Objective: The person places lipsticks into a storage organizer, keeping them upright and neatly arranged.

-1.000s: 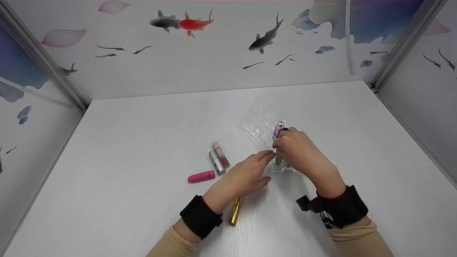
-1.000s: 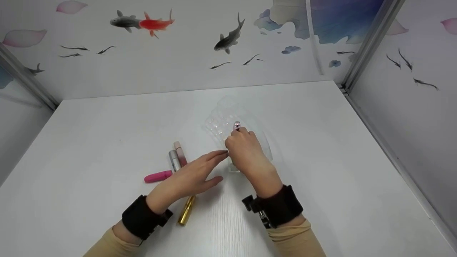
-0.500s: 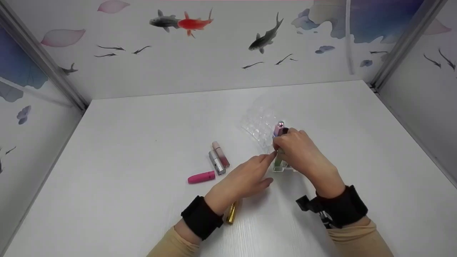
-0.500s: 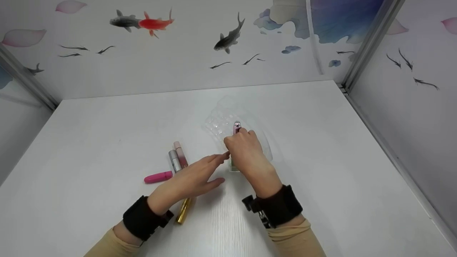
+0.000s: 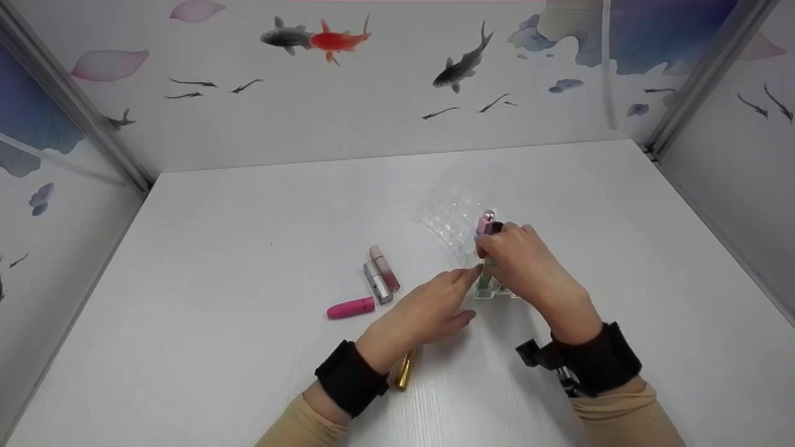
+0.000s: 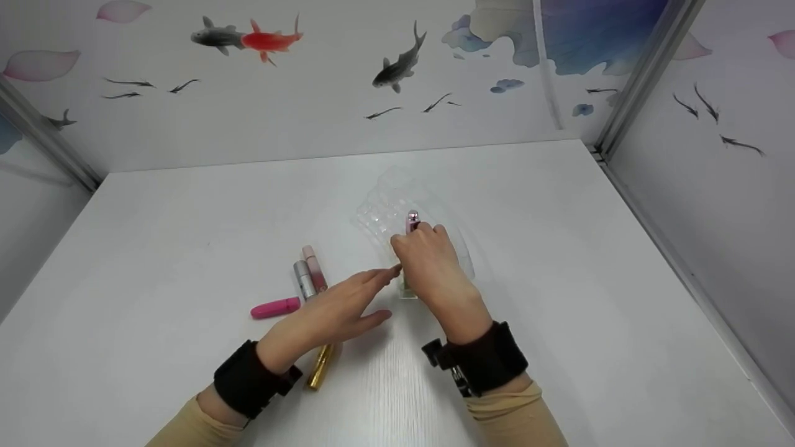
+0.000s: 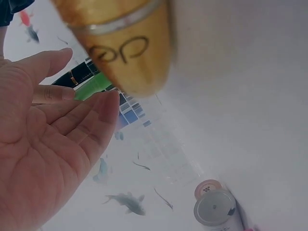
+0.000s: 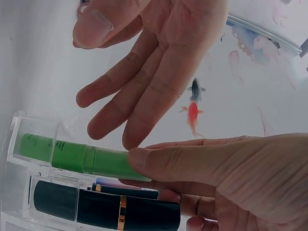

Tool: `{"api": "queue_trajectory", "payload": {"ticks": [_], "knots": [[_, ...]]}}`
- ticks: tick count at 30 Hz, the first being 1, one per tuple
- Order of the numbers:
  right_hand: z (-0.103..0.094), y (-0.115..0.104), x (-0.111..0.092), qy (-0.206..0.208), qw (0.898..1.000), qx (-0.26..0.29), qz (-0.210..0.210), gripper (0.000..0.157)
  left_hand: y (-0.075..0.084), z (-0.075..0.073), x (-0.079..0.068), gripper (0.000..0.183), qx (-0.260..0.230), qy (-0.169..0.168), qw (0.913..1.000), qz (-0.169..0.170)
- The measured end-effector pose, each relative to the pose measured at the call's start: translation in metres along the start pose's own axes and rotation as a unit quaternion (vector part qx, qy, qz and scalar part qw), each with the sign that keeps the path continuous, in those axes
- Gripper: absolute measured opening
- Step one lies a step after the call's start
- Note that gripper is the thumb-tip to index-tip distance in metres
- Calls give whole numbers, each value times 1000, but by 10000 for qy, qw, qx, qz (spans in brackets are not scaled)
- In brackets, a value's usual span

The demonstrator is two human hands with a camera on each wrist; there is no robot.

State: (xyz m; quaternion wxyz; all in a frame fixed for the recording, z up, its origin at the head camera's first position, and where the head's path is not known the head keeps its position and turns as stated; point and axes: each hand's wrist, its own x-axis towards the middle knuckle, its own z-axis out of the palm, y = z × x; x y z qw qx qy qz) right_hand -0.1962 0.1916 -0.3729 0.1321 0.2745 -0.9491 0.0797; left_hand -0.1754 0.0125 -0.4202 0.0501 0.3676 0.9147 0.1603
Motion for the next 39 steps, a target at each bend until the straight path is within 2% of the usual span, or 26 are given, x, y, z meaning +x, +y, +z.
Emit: {"api": "queue_trajectory", "payload": {"ticks": [9, 16, 24, 39], "knots": [[-2, -2, -1, 45, 9999, 0, -127, 19, 2, -1, 0, 68, -94, -108, 9999, -71], [-2, -2, -2, 79, 9999, 40, -146, 21, 4, 0, 0, 66, 44, 48, 9999, 88], [-4, 2, -6, 44, 9998, 140, -110, 28, 8, 1, 3, 69, 154, -114, 9998, 76], [-4, -1, -6, 113, 9988, 287, -371, 28, 0, -4, -6, 70, 276, -30, 9996, 46]]}}
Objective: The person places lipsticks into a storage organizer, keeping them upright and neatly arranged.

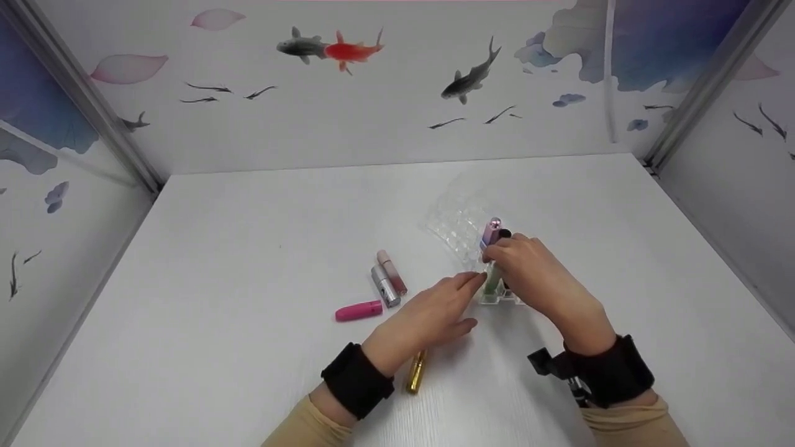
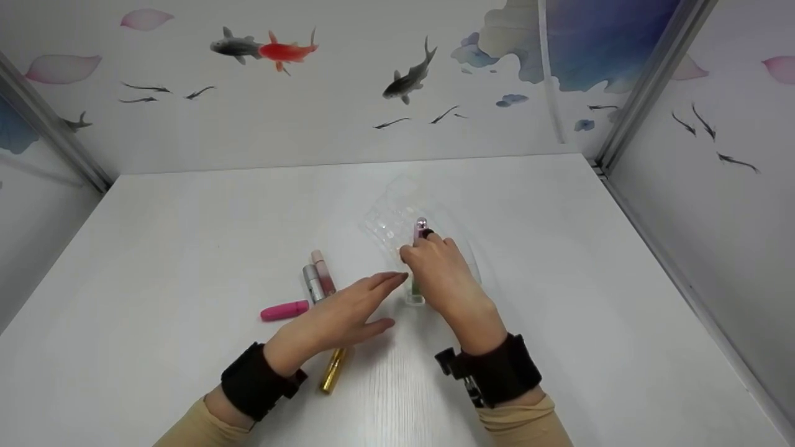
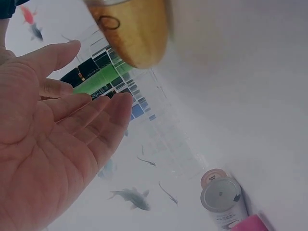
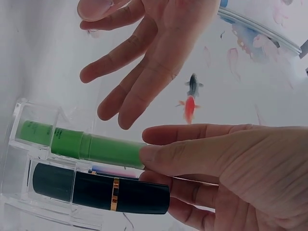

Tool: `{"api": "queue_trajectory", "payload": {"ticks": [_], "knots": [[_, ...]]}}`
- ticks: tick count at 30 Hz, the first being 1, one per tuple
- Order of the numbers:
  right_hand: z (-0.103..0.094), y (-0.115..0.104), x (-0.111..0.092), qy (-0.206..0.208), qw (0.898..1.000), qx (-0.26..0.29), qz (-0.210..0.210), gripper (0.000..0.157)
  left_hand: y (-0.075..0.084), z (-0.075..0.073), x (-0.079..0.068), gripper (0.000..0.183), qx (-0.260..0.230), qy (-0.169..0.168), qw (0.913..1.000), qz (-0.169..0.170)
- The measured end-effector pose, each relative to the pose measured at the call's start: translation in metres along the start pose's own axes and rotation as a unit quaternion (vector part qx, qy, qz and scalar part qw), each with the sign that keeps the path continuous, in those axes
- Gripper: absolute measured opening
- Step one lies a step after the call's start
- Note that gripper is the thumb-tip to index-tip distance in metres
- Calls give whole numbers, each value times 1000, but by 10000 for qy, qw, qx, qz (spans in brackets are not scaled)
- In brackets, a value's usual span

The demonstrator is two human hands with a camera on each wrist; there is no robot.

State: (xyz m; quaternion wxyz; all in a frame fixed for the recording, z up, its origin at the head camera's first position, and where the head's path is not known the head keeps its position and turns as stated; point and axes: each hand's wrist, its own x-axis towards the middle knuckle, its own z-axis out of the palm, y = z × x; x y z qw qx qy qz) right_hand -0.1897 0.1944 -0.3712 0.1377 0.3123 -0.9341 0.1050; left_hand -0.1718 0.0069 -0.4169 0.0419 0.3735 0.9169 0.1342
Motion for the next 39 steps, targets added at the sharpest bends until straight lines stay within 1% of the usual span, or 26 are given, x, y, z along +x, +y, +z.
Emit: {"api": "queue_trajectory", "payload": {"ticks": [6, 9, 12, 18, 21, 24, 28, 32, 34, 36, 39], "knots": [[3, 0, -3, 271, 9991, -139, -288, 30, 0, -1, -1, 69, 34, -32, 10000, -57], [1, -1, -3, 258, 9993, -82, -246, 32, -1, -3, -1, 68, 15, -19, 9999, -101], [-2, -4, -4, 136, 9998, -35, -135, 35, -2, -6, -2, 65, 25, -30, 9998, -184], [-9, -12, -3, -55, 9999, 87, 67, 33, -6, -19, -10, 51, 231, 74, 9990, -387], [-11, -17, -1, -50, 9997, 215, 141, 32, -8, -29, -17, 41, 222, 59, 9981, -578], [-11, -22, 0, -97, 9992, 371, 125, 29, -11, -38, -24, 32, 103, -38, 9965, -828], [-6, -28, -1, -360, 9983, 456, 41, 25, -14, -48, -33, 26, 95, -332, 9921, -1205], [4, -34, 0, -887, 9941, 599, -171, 23, -14, -52, -39, 32, 247, -822, 9834, -1598], [10, -37, 1, -1224, 9888, 779, -338, 23, -14, -52, -41, 37, 364, -1099, 9772, -1780], [17, -41, 2, -1572, 9812, 992, -520, 23, -13, -50, -41, 43, 457, -1371, 9703, -1942], [27, -46, 5, -1991, 9694, 1260, -689, 22, -11, -47, -41, 48, 489, -1679, 9621, -2095]]}}
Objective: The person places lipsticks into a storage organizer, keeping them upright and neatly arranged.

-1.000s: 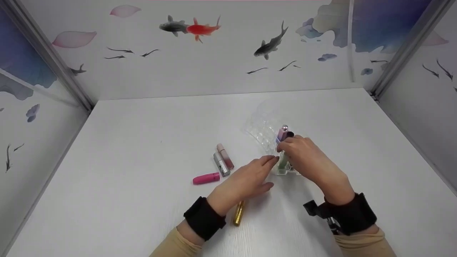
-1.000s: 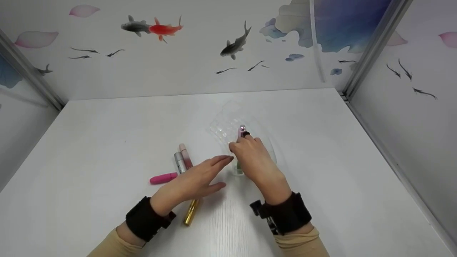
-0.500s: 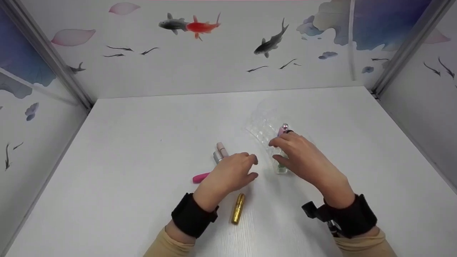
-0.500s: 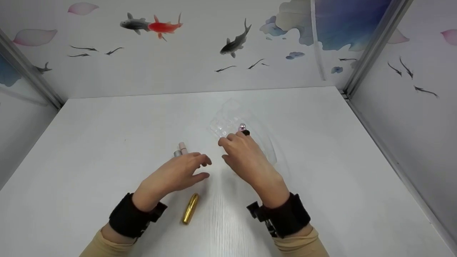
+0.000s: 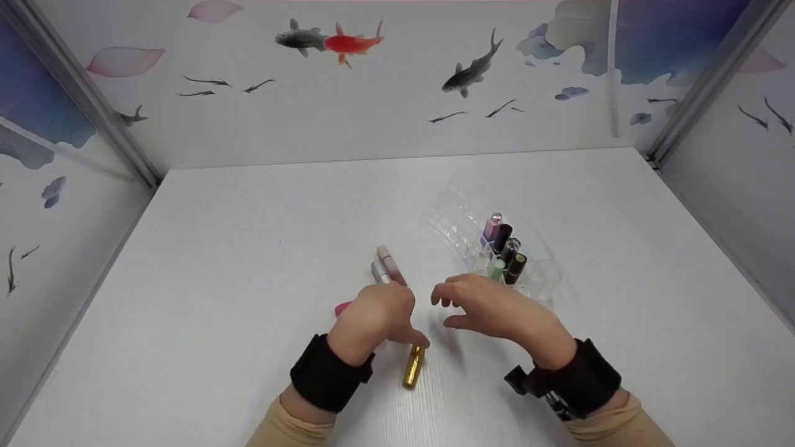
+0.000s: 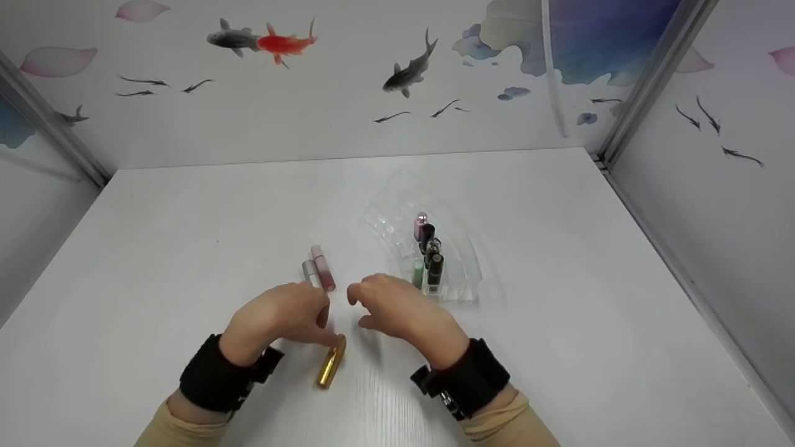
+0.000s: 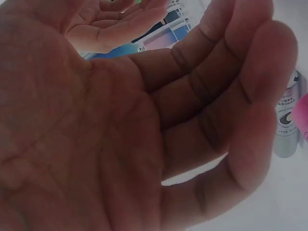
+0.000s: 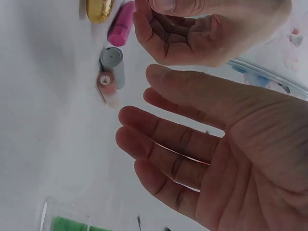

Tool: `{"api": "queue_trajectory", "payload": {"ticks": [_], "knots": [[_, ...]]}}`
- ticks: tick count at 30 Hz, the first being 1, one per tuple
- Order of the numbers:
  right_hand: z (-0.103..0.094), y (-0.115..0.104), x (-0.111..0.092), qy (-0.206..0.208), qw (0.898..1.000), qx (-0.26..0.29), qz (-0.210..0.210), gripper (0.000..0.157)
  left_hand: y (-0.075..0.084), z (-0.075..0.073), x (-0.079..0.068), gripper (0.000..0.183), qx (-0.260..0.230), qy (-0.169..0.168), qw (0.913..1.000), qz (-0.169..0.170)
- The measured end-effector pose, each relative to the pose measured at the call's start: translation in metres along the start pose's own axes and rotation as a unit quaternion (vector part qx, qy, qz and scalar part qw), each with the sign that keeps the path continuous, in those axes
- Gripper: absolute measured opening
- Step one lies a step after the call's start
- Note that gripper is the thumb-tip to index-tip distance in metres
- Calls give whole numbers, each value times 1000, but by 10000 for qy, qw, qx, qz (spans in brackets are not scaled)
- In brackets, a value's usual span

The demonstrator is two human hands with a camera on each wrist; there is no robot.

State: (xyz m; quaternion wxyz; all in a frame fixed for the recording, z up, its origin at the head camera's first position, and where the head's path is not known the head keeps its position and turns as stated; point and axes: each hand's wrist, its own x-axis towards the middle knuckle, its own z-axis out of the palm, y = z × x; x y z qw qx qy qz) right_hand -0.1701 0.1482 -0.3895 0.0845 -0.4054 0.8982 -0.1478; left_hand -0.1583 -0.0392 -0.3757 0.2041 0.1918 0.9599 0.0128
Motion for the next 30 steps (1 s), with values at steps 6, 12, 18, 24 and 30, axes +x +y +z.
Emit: {"api": "queue_trajectory", "payload": {"ticks": [6, 12, 18, 24, 30], "knots": [[16, -2, 10, -372, 9988, 226, -210, 19, 1, 7, 3, 50, -625, -712, 9951, -274], [27, -1, 15, -350, 9982, 252, -409, 22, -2, 13, 9, 46, -1158, -1043, 9867, -460], [34, 0, 19, -152, 9979, 250, -579, 16, -3, 16, 16, 31, -1591, -1121, 9789, -615], [35, -2, 20, 87, 9986, 225, -466, 11, -4, 14, 17, 31, -1378, -691, 9873, -374], [31, 2, 19, 460, 9971, 564, -204, 10, -7, 6, 18, 35, -1151, -101, 9931, 222]]}}
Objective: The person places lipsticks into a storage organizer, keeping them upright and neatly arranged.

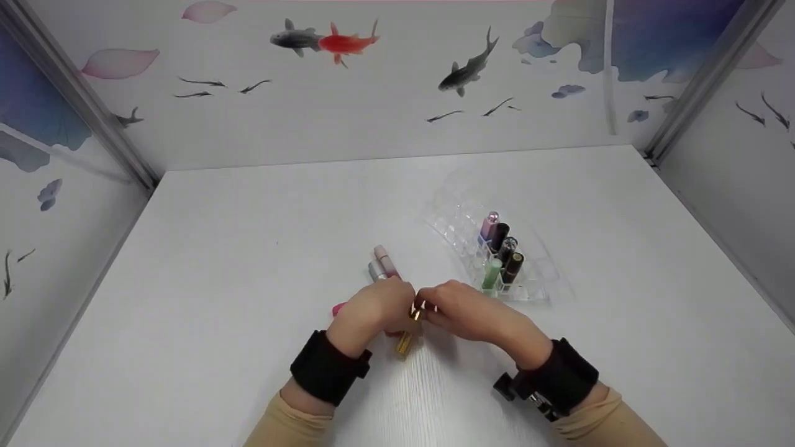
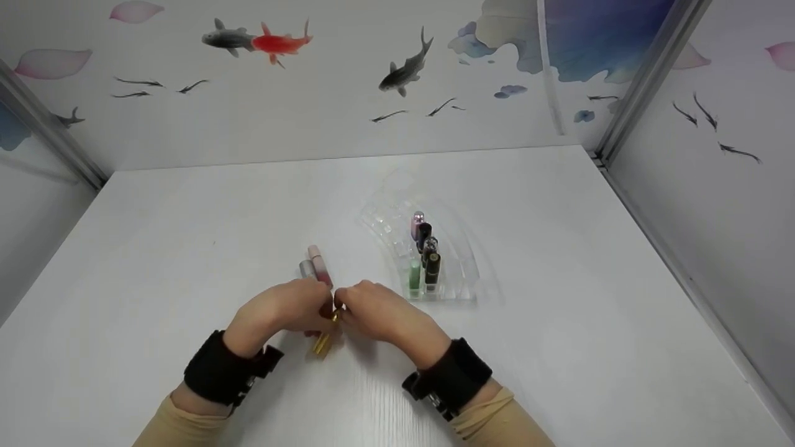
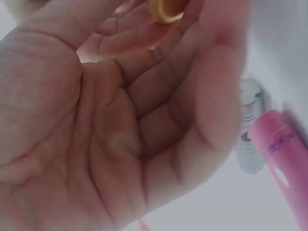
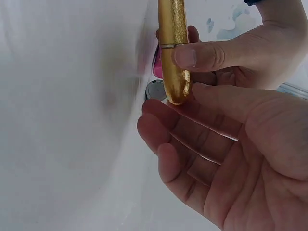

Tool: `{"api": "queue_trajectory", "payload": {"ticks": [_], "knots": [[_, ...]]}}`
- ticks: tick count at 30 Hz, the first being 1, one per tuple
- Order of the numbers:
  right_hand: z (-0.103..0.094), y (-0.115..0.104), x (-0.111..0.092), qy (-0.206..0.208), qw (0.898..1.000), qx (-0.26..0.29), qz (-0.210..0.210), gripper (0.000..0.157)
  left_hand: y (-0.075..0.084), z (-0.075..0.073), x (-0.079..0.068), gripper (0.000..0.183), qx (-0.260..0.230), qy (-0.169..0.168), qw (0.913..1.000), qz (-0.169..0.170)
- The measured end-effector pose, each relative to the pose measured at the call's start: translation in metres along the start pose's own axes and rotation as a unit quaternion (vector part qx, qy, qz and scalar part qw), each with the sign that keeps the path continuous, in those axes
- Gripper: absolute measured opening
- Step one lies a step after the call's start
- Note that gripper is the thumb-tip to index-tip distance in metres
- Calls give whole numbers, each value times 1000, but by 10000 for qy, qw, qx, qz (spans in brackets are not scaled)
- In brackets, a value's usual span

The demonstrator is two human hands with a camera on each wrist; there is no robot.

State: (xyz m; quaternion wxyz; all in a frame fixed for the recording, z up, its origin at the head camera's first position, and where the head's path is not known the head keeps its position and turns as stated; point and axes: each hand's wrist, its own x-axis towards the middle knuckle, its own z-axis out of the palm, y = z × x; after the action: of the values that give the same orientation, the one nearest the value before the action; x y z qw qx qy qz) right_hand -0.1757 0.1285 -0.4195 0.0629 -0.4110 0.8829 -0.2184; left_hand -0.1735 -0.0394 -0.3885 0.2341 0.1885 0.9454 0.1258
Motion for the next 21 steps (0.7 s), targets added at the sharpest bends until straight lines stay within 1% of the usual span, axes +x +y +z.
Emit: {"api": "queue_trajectory", "payload": {"ticks": [3, 5, 9, 12, 15, 18, 21], "knots": [[-7, 3, 0, 224, 9990, 326, 193, 12, -1, -5, 1, 36, -85, 331, 9990, 297], [-14, 4, -1, 413, 9972, 526, 329, 13, -2, -7, 2, 34, -218, 628, 9965, 499], [-29, 7, -6, 856, 9916, 738, 633, 14, -1, -9, 5, 28, -542, 1345, 9856, 864], [-40, 7, -11, 1239, 9869, 736, 721, 14, 1, -10, 8, 25, -847, 1798, 9747, 1023], [-49, 8, -14, 1607, 9822, 682, 698, 14, 3, -11, 11, 22, -1129, 2212, 9620, 1135], [-54, 8, -17, 1924, 9770, 625, 673, 15, 6, -10, 14, 19, -1292, 2720, 9447, 1301], [-58, 9, -18, 2239, 9714, 462, 636, 17, 9, -8, 19, 20, -1465, 3152, 9246, 1560]]}}
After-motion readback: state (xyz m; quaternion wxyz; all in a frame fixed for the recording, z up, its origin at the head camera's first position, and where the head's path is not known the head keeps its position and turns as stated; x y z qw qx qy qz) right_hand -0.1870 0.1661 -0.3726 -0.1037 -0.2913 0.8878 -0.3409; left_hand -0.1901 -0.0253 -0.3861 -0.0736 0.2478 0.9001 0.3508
